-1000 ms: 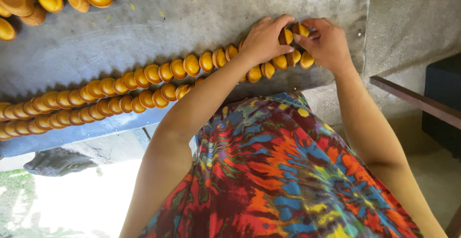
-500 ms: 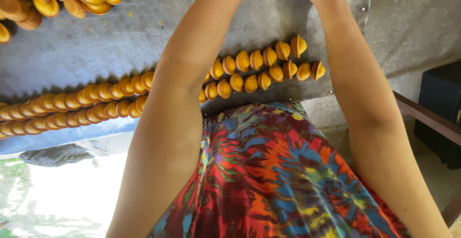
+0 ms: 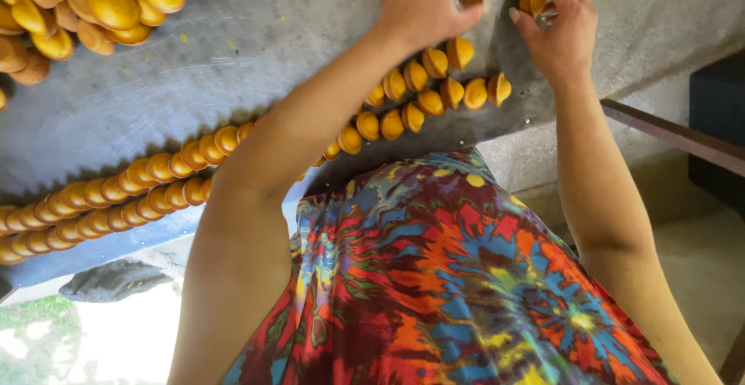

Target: The person pairs small, rounded yellow pastries by hand on a metal surface, arranging them in long horizontal rows.

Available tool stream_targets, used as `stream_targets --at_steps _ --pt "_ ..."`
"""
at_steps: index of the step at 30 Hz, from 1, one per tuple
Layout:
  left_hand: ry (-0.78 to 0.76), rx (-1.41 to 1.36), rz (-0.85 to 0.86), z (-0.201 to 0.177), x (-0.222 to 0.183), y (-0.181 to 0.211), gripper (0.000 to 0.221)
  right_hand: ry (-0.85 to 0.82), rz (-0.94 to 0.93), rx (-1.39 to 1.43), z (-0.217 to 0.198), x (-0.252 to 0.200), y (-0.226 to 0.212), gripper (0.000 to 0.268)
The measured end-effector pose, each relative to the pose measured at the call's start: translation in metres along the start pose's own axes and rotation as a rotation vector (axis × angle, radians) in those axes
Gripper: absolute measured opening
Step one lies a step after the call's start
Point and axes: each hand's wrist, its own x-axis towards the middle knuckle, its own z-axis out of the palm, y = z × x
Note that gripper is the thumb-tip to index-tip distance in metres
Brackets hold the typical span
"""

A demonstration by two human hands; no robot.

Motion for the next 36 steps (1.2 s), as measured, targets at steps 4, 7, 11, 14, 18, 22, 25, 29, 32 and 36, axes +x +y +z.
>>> stream_targets --at_steps 4,7,11,14,18,22,25,29,32,36 --pt "-0.171 -0.234 -0.147 0.034 -0.017 0.028 0.048 -0.037 0.093 0.140 0.000 -0.022 0.014 0.036" --pt "-0.246 -0.212 -0.170 0.046 -0.027 0.032 0.051 -0.074 0.115 0.183 0.003 -0.031 0.013 0.036" --pt "-0.268 -0.135 -0.168 0.053 -0.034 0.035 0.050 -0.133 0.181 0.183 0.007 -0.036 0.001 0.037" --pt "-0.265 -0.095 -0.142 0.053 -0.035 0.038 0.051 -0.148 0.155 0.202 0.010 -0.039 -0.009 0.039" --pt "-0.282 -0.082 -0.131 0.036 -0.036 0.040 0.058 -0.102 0.212 0.310 0.003 -0.042 -0.005 0.038" --pt "-0.092 -0.059 -0.083 -0.009 -0.054 0.026 0.061 -0.021 0.240 0.246 -0.018 -0.049 0.005 0.029" --pt "0.065 -0.040 -0.139 -0.055 -0.086 0.018 0.060 0.014 0.173 0.316 -0.022 -0.056 -0.007 0.026" --pt "0.226 -0.170 -0.394 -0.121 -0.148 0.028 0.056 -0.035 0.297 0.616 -0.020 -0.047 -0.051 0.025" --pt "0.358 -0.249 -0.578 -0.160 -0.198 0.043 0.050 -0.179 0.557 1.335 -0.008 -0.035 -0.091 0.027" --pt "0.610 -0.320 -0.677 -0.191 -0.263 0.068 0.037 -0.525 0.600 1.464 0.036 -0.013 -0.152 0.039"
